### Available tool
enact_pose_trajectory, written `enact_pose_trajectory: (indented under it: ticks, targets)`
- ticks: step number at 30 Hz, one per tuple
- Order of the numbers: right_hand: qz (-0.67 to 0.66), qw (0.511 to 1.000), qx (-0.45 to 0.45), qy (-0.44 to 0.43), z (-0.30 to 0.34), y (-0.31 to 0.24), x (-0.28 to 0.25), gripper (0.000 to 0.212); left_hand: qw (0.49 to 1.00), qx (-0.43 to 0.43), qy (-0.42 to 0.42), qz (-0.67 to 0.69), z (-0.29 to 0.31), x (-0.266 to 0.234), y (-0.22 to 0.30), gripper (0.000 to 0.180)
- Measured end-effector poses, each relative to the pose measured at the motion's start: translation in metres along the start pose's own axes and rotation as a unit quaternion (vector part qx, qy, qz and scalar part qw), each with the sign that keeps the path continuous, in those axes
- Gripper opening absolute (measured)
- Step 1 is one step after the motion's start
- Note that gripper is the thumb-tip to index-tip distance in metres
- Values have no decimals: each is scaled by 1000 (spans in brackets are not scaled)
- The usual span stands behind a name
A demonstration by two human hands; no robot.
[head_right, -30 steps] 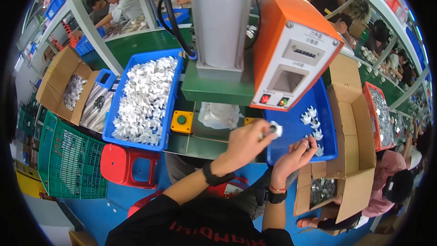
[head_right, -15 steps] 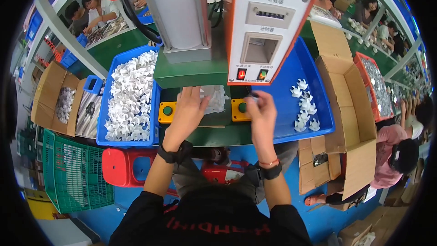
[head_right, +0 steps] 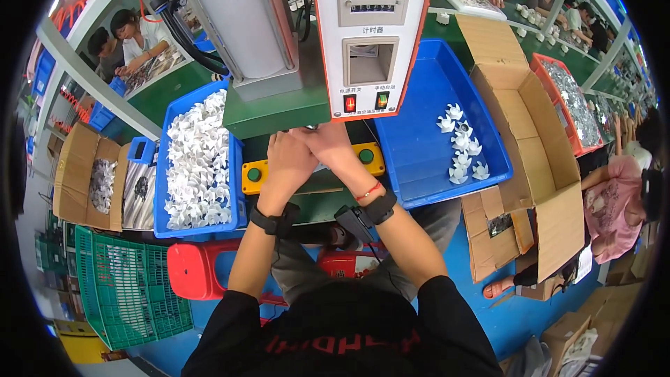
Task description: The person picks up a white plastic fan and a metal component, fits them together, and places the assembly into a machine. They press two buttons to press the parts together, remove the finished assembly, and place it into a blue tray.
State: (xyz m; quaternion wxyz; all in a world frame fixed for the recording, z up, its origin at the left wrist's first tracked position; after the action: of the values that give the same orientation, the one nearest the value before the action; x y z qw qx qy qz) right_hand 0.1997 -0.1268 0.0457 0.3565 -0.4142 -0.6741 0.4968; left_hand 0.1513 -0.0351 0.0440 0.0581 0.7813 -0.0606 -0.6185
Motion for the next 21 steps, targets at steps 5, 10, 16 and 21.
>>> enact_pose_trajectory:
  ticks: [5, 10, 16, 21]
  targets:
    - [-136, 989, 47, 22, 10, -2, -6, 22, 985, -36, 163, 49, 54, -20, -26, 50]
    - [-80, 996, -6, -28, 3, -9, -2, 21, 991, -55, 125, 20, 76, -30, -47, 47]
    - [32, 997, 7, -70, -6, -1, 11, 22, 993, -85, 76, 15, 87, -42, -60, 35]
    - [201, 974, -102, -11, 2, -31, 7, 27, 991, -101, 73, 48, 97, -44, -61, 28]
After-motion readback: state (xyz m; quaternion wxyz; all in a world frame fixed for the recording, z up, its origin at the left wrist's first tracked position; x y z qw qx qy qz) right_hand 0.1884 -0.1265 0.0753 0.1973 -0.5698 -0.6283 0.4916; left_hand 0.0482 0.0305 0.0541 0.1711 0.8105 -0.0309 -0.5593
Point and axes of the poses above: each hand's wrist, its own z-axis away from the middle knuckle, its own x-axis out of the palm, y = z × x, the point moved 5 cm from there along -z, towards the middle knuckle, and after that the axes turned 4 degrees about -z, right-handed, at the moved point
